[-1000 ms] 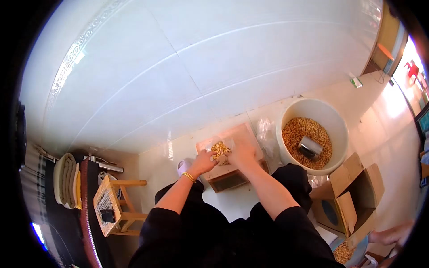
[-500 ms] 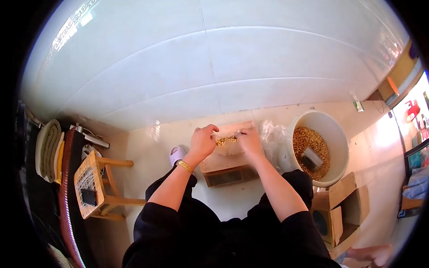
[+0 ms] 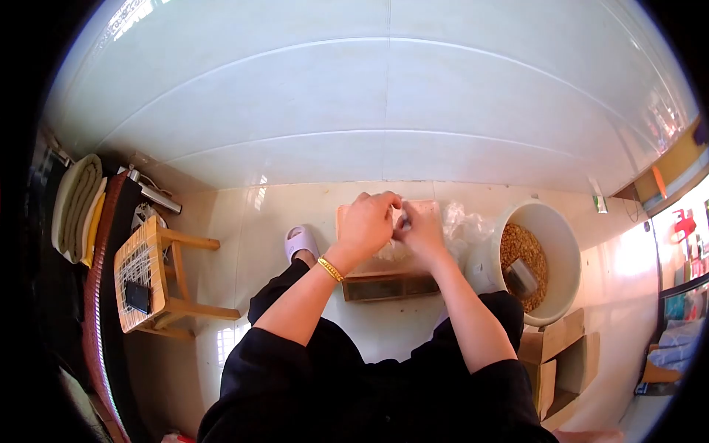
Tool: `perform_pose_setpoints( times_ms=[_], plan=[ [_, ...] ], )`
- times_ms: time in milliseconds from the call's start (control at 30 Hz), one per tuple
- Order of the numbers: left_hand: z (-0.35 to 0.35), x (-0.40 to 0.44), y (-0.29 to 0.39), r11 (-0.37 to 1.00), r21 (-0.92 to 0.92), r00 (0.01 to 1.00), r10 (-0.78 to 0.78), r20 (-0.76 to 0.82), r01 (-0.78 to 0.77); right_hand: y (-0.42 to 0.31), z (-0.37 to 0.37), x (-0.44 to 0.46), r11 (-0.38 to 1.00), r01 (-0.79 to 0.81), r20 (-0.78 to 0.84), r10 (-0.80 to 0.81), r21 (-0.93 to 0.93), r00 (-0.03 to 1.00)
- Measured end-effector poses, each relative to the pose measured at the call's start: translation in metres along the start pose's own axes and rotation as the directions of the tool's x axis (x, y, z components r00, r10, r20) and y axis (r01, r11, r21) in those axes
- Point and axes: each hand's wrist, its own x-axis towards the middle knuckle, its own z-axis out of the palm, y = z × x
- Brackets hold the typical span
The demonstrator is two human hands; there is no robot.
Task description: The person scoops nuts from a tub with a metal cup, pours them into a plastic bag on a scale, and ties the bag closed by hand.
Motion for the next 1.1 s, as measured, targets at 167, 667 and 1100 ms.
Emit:
perform_pose_setpoints(
  times_ms=[167, 667, 1100],
  plan=[
    [-0.002, -0.002, 0.011, 0.996, -0.081, 0.989, 0.035, 0.147, -0.024, 0.03, 0.014, 0.005, 0.956, 0.225, -0.059, -0.24, -0.189, 0.969],
    [-0.012, -0.003, 0.003, 0.878, -0.455, 0.858, 0.115, 0.501, 0.148, -0.066, -0.021, -0.052, 0.708, 0.148, -0.141, -0.069, 0.69, 0.988],
    [0.028, -0.01, 0.022, 0.926, -0.375, 0.921, 0.101, 0.375, 0.051, -0.072, -0.05, -0.063, 0.557, 0.322, -0.313, -0.114, 0.765, 0.943]
  ],
)
